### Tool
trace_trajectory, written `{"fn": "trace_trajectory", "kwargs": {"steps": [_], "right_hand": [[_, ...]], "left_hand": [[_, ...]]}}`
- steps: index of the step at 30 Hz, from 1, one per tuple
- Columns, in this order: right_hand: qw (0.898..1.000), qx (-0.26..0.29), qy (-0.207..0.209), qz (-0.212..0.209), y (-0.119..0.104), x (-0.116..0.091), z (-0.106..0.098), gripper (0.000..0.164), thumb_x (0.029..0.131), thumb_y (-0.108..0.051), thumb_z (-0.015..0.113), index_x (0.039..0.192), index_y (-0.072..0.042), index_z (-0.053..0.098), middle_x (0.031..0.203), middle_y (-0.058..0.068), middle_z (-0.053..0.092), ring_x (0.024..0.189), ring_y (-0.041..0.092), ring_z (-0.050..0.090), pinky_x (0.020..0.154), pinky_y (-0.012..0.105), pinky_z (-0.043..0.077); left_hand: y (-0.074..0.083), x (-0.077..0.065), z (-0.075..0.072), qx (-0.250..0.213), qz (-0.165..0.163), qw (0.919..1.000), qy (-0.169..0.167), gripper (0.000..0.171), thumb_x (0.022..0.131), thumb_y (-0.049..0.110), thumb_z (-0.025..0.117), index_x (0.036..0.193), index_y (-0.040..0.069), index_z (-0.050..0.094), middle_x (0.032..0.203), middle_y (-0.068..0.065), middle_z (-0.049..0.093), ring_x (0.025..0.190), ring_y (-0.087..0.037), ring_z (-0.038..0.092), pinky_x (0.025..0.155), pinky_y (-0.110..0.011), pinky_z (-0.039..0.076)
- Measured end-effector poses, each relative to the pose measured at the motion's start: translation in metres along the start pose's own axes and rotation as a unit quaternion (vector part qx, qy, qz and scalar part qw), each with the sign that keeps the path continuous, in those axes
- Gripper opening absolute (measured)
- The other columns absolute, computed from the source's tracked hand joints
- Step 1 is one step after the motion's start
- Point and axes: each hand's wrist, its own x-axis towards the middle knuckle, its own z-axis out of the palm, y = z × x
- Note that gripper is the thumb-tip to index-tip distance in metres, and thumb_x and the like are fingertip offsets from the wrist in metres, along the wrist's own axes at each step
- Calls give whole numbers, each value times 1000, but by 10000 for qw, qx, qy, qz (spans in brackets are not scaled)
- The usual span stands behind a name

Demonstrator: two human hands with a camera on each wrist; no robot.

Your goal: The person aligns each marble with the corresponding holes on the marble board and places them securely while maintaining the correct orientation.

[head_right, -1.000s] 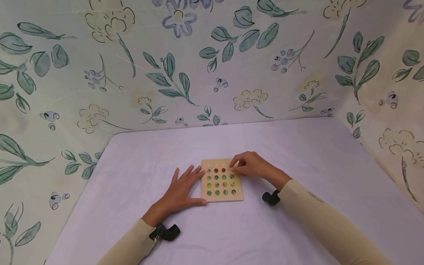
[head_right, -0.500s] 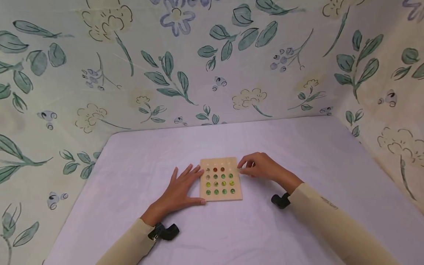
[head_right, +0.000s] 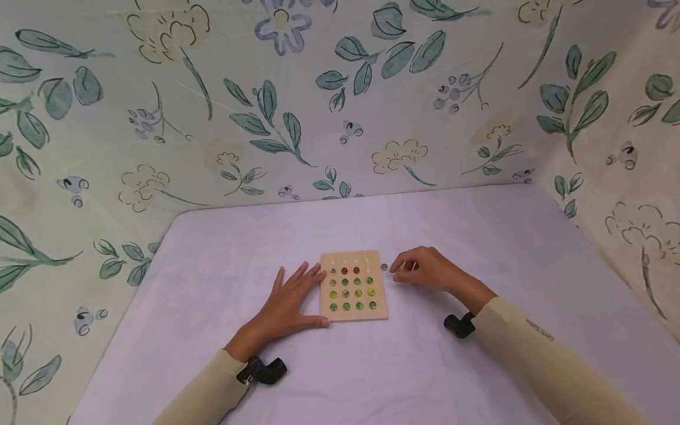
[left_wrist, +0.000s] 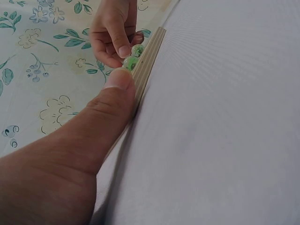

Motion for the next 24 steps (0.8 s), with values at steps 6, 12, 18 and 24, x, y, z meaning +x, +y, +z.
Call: {"fn": "trace_trajectory", "kwargs": {"steps": [6, 12, 18, 24], "right_hand": [[10000, -58, 48, 33, 2, -4, -1, 15, 85, -15, 74, 100, -13, 74, 68, 0, 59, 60, 16, 52, 51, 24, 43], [9999, -108, 88, 65, 7, -6, -1, 15, 84, -14, 75, 99, -15, 75, 70, -1, 58, 66, 16, 49, 53, 23, 41], [10000, -37, 82, 0, 11, -7, 0, 17, 84, -14, 75, 101, -15, 74, 72, -1, 58, 67, 16, 49, 54, 22, 41], [10000, 26, 70, -3, 12, -7, 1, 17, 84, -14, 75, 102, -14, 73, 71, -1, 57, 66, 16, 49, 53, 22, 39]], "left_hand": [[0, 0, 0, 14, 0, 10000, -6, 104, 69, 80, 61, 152, 23, 33, 158, 1, 24, 147, -24, 13, 112, -62, -2], [0, 0, 0, -21, 19, 10000, -2, 104, 69, 79, 61, 152, 23, 33, 158, 1, 25, 147, -24, 13, 112, -62, -2], [0, 0, 0, -63, 16, 10000, -3, 104, 69, 79, 62, 152, 23, 33, 158, 1, 25, 147, -24, 13, 112, -62, -2], [0, 0, 0, -66, -7, 10000, -36, 104, 70, 79, 61, 152, 23, 33, 158, 1, 25, 147, -24, 13, 112, -62, -2]]}}
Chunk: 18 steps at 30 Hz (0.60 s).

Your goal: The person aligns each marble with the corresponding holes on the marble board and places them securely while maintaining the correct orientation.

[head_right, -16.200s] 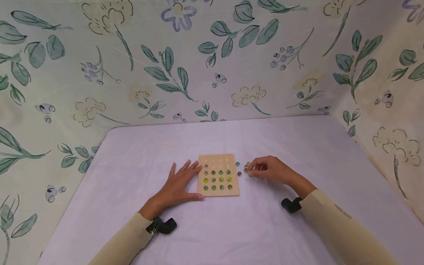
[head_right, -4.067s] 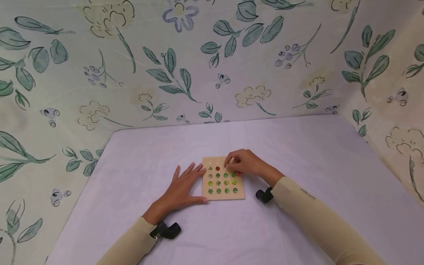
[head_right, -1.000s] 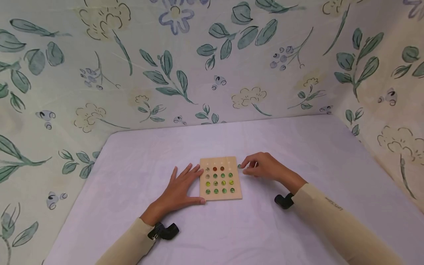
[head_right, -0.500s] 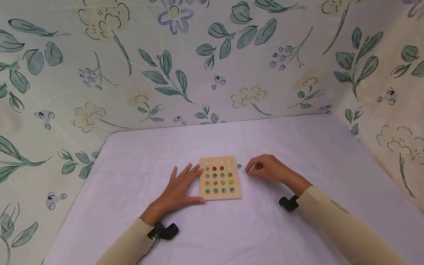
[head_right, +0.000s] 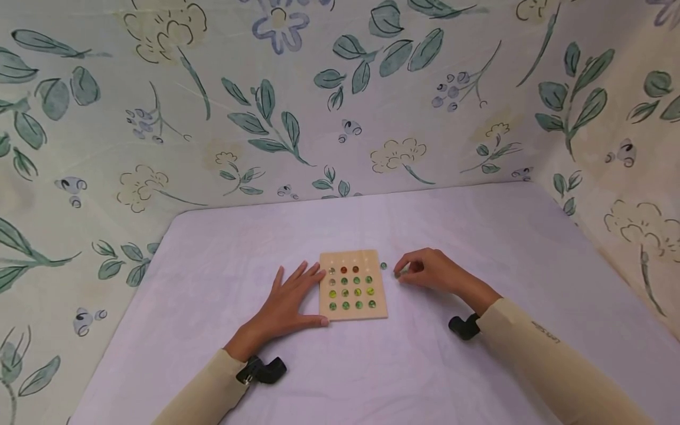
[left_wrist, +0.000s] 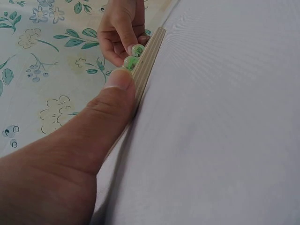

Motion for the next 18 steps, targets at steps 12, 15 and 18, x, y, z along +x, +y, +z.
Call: {"fn": "trace_trajectory", "kwargs": {"steps": [12, 15, 18], "right_hand": [[10000, -13, -43, -53, 6, 1, 0, 16, 83, -11, 75, 99, -15, 73, 71, -1, 56, 66, 15, 49, 55, 22, 40], [9999, 10, -61, -100, 6, 2, 0, 16, 83, -11, 76, 98, -15, 72, 70, -1, 56, 66, 15, 49, 55, 21, 40], [9999, 11, -100, -121, 6, 3, 1, 15, 83, -11, 75, 97, -15, 72, 70, -2, 56, 66, 14, 50, 55, 22, 41]], "left_hand": [[-2, 1, 4, 115, -67, 9999, -59, 105, 68, 84, 56, 153, 26, 30, 159, 5, 21, 148, -20, 10, 113, -59, -4], [-1, 1, 3, 70, -50, 10000, -19, 105, 69, 82, 58, 152, 25, 31, 159, 4, 23, 148, -22, 11, 113, -60, -3], [-1, 0, 2, 48, -18, 10000, 16, 104, 69, 81, 59, 152, 25, 32, 159, 3, 24, 148, -23, 12, 113, -61, -3]]}}
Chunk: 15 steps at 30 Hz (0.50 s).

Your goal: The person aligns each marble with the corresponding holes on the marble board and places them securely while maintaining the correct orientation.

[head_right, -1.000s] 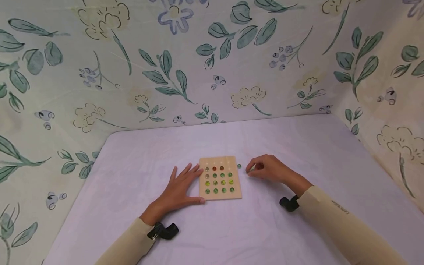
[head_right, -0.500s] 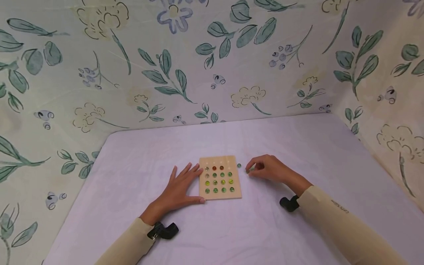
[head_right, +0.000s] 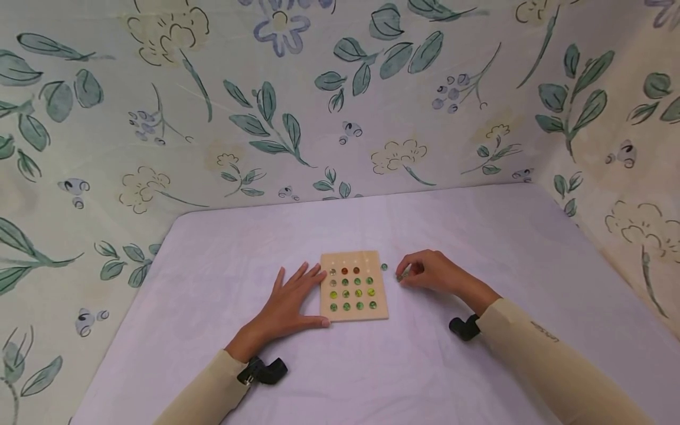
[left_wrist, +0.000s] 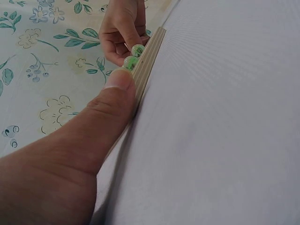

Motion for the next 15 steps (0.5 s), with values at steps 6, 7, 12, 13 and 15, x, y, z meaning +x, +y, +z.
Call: {"fn": "trace_trajectory", "kwargs": {"steps": [6, 7, 12, 13, 15], "right_hand": [[10000, -65, -26, -31, 1, 0, 1, 14, 83, -11, 75, 96, -15, 73, 70, -2, 57, 67, 15, 51, 56, 22, 42], [10000, -76, -21, -33, 1, 1, 1, 14, 83, -11, 75, 96, -15, 72, 70, -2, 57, 66, 15, 50, 56, 22, 42], [9999, -134, -7, 0, 0, 1, 2, 13, 83, -10, 75, 95, -16, 72, 70, -2, 56, 67, 15, 50, 56, 22, 42], [9999, -141, -9, 16, 0, 1, 2, 13, 83, -10, 75, 95, -16, 72, 70, -2, 56, 67, 15, 50, 56, 22, 42], [9999, -159, -11, 52, 0, 1, 1, 13, 83, -11, 75, 95, -16, 72, 70, -2, 56, 67, 15, 50, 56, 23, 42]], "left_hand": [[0, 0, 0, 12, 16, 10000, 8, 104, 69, 80, 60, 152, 24, 32, 158, 2, 24, 148, -24, 13, 112, -62, -2], [0, 0, 0, 16, 1, 10000, -8, 104, 69, 80, 61, 152, 25, 32, 159, 3, 24, 148, -23, 12, 113, -61, -2], [1, 0, -1, -1, -48, 10000, -69, 104, 69, 80, 61, 152, 26, 31, 159, 4, 22, 148, -21, 10, 113, -60, -3], [0, 0, -1, -4, -64, 9999, -86, 104, 69, 80, 60, 152, 26, 31, 159, 5, 22, 148, -21, 10, 113, -60, -4], [0, 0, -1, -18, -63, 9999, -82, 104, 69, 81, 60, 152, 25, 31, 159, 4, 22, 148, -21, 10, 113, -60, -4]]}}
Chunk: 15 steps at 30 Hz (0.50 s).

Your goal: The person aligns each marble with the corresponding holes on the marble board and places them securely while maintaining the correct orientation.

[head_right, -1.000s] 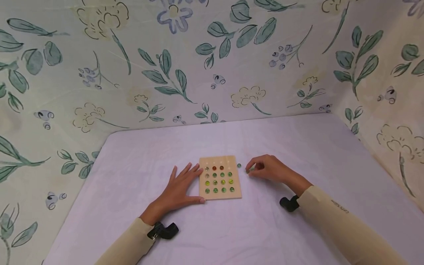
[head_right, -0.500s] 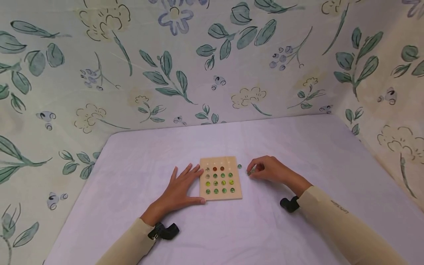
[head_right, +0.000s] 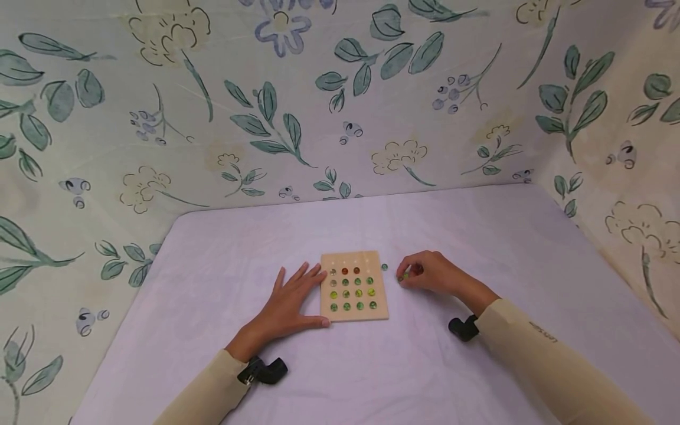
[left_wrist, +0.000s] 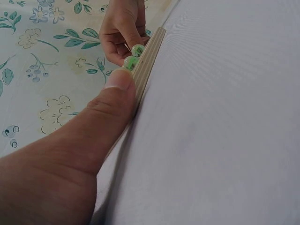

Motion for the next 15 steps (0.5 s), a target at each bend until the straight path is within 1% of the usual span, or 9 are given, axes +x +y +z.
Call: {"fn": "trace_trajectory", "kwargs": {"steps": [8, 15], "right_hand": [[9999, -46, -69, 111, -3, 0, -1, 13, 83, -12, 75, 95, -16, 72, 69, -1, 55, 66, 15, 49, 55, 23, 40], [9999, -75, -41, 63, -3, 0, -1, 13, 84, -12, 75, 96, -16, 73, 69, -2, 55, 66, 15, 48, 54, 22, 39]], "left_hand": [[-1, 0, 1, 68, -7, 10000, 1, 105, 68, 82, 58, 152, 26, 31, 159, 5, 22, 148, -20, 10, 113, -60, -4], [-1, 0, 1, 70, 8, 10000, 10, 104, 69, 82, 58, 152, 26, 30, 159, 4, 22, 148, -21, 10, 113, -60, -3]]}}
